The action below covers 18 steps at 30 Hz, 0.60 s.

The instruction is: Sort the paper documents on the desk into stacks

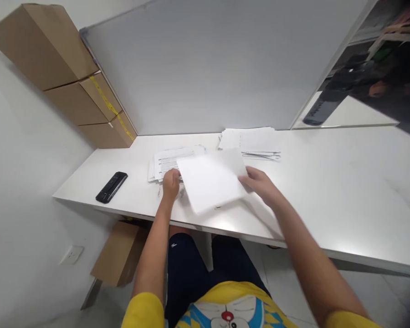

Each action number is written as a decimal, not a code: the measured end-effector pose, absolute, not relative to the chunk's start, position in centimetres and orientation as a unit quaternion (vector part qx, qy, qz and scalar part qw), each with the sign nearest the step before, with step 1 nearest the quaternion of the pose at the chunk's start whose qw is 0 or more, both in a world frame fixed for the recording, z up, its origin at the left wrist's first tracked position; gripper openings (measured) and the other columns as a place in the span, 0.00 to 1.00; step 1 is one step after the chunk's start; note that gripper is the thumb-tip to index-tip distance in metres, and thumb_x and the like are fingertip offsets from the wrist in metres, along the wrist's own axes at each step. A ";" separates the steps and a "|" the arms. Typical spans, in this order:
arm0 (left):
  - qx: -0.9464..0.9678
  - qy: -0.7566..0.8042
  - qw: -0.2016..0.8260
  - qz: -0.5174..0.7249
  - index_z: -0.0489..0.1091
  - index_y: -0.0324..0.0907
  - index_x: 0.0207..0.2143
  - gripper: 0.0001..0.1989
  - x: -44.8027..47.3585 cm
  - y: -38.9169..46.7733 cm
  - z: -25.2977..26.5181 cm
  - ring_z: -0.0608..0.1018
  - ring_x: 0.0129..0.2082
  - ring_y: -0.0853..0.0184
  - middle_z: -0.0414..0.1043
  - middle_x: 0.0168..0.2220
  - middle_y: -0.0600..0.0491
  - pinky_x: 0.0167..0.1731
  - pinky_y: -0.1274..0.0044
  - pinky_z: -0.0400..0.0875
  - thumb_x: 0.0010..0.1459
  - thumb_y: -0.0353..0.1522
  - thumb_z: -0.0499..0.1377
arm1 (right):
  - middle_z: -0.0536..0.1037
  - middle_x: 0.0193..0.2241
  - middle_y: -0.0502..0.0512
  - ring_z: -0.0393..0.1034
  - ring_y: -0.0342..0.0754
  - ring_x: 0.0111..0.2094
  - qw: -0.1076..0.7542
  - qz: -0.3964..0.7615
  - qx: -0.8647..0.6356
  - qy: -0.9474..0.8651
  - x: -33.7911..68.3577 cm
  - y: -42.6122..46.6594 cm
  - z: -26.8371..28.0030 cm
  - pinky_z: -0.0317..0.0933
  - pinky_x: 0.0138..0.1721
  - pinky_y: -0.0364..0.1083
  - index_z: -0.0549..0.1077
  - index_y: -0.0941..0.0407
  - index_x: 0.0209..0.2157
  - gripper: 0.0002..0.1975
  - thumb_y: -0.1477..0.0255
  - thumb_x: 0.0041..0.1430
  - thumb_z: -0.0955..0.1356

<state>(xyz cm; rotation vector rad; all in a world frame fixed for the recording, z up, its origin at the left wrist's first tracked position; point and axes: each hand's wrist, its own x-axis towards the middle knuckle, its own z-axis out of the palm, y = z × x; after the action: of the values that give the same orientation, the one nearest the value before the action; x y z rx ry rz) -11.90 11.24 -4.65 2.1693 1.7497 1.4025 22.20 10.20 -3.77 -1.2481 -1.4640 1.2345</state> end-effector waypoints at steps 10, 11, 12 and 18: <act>0.774 0.512 -0.063 0.367 0.63 0.45 0.30 0.19 -10.6 10.7 -4.1 0.71 0.31 0.61 0.69 0.27 0.50 0.36 0.69 0.63 0.71 0.37 0.40 | 0.81 0.39 0.62 0.76 0.62 0.40 0.276 0.499 -0.716 -0.402 30.3 -2.4 -3.4 0.69 0.38 0.52 0.76 0.55 0.41 0.26 0.57 0.40 0.73; 0.774 0.512 -0.063 0.368 0.62 0.45 0.29 0.19 -10.6 10.6 -4.0 0.71 0.30 0.61 0.69 0.27 0.51 0.36 0.69 0.63 0.71 0.37 0.40 | 0.81 0.39 0.63 0.76 0.63 0.40 0.278 0.489 -0.728 -0.392 30.4 -2.2 -3.0 0.69 0.38 0.52 0.76 0.55 0.40 0.25 0.57 0.39 0.73; 0.774 0.510 -0.062 0.370 0.62 0.45 0.29 0.18 -10.6 10.5 -4.0 0.71 0.31 0.61 0.69 0.27 0.50 0.36 0.69 0.63 0.71 0.37 0.41 | 0.81 0.38 0.63 0.76 0.63 0.39 0.275 0.484 -0.731 -0.394 30.4 -1.9 -2.6 0.69 0.36 0.52 0.76 0.55 0.39 0.24 0.58 0.39 0.73; 0.770 0.499 -0.055 0.394 0.61 0.46 0.29 0.16 -10.8 10.6 -3.7 0.71 0.31 0.61 0.69 0.27 0.51 0.35 0.70 0.64 0.70 0.37 0.43 | 0.80 0.36 0.62 0.74 0.58 0.34 0.247 0.358 -0.728 -0.531 30.8 -0.7 -2.3 0.67 0.29 0.52 0.75 0.56 0.44 0.25 0.54 0.50 0.66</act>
<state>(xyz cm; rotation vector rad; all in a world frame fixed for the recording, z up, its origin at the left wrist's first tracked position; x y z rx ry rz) -10.82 10.63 -3.71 2.5071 1.6240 1.2828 30.77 -0.75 -2.26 -1.9841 -1.4475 0.9762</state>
